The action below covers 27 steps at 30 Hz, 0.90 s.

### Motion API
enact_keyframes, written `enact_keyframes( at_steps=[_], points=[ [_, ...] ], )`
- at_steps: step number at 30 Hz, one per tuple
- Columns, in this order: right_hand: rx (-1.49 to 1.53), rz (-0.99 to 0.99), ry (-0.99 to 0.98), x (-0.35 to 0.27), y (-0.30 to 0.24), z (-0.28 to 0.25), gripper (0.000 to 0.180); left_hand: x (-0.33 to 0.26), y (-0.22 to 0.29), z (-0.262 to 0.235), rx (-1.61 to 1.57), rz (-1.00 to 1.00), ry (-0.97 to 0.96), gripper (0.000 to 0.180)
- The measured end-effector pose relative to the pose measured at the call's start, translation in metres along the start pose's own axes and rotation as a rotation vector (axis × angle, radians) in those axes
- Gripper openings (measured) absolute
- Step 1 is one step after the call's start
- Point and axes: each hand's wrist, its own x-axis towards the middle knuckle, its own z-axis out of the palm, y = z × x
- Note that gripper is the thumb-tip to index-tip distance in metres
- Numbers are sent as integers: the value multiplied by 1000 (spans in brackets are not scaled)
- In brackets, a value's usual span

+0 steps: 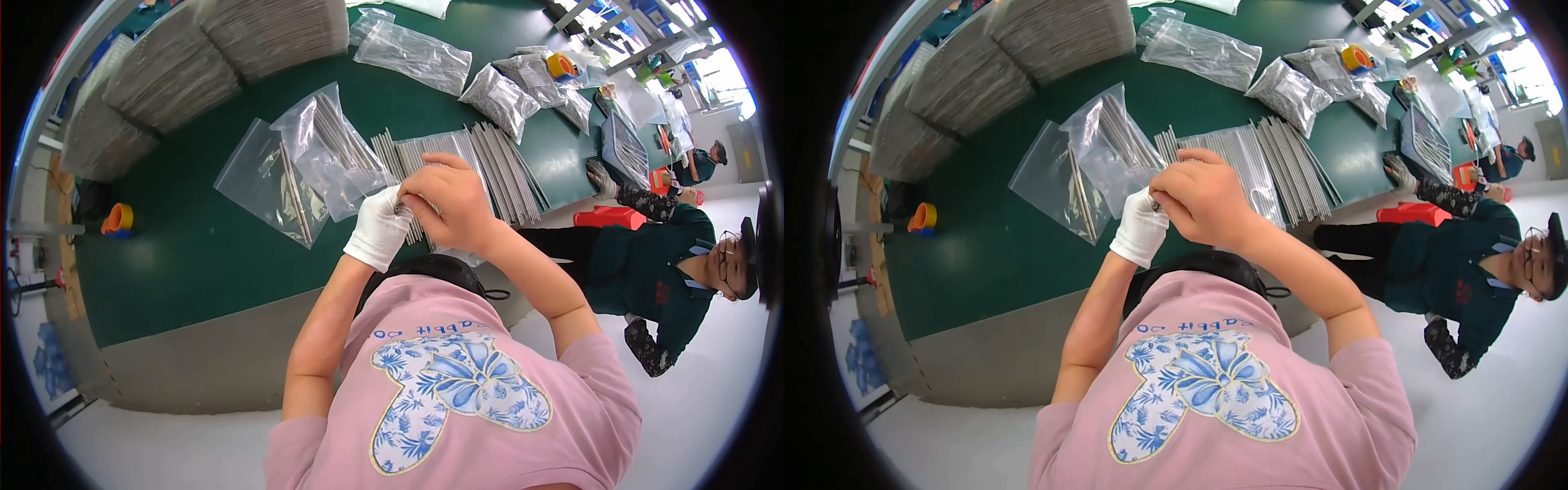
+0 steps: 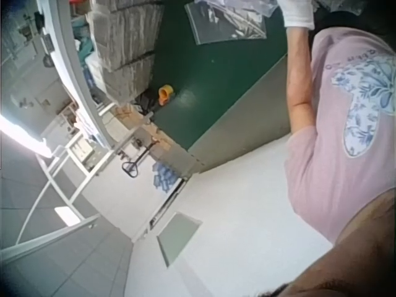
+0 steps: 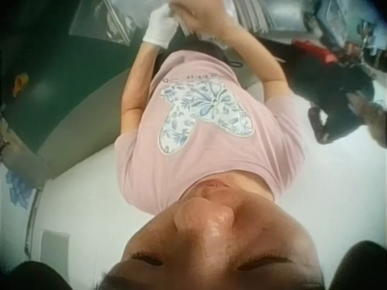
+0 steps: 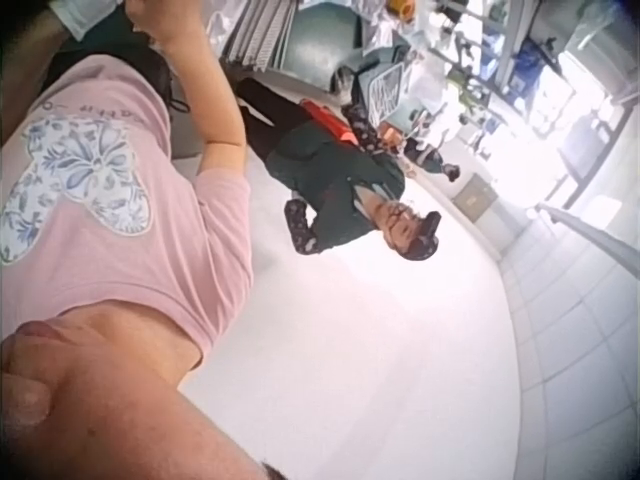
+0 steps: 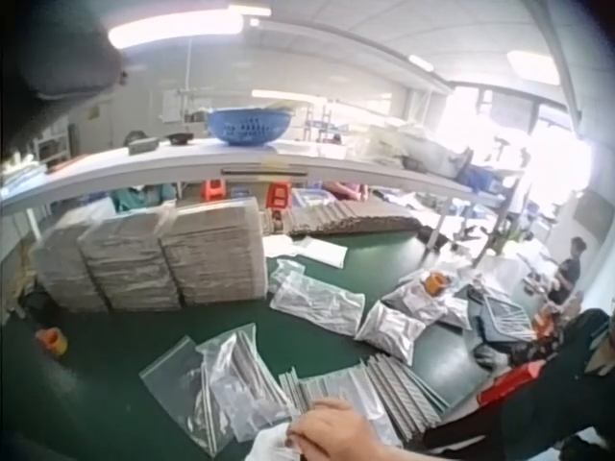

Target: Counting and packaging thin metal rods into small plastic bags at a workbench.

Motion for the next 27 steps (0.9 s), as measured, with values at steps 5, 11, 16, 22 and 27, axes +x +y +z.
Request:
enact_keyframes(
  at_steps=[5,11,16,22,27],
  points=[
    [-88,-44,27,2,-1,-3,5,2,2,1,-10,33,22,22],
    [-151,-30,-16,5,-3,-2,4,2,0,-1,5,10,6,23],
    [-164,-37,-47,5,-2,-3,4,2,3,-1,26,-15,9,24],
    [-83,-21,14,13,-5,-11,6,4,4,0,88,-42,35,24],
    [-57,-7,-56,8,-1,-5,6,4,-5,1,9,42,25,20]
  ],
)
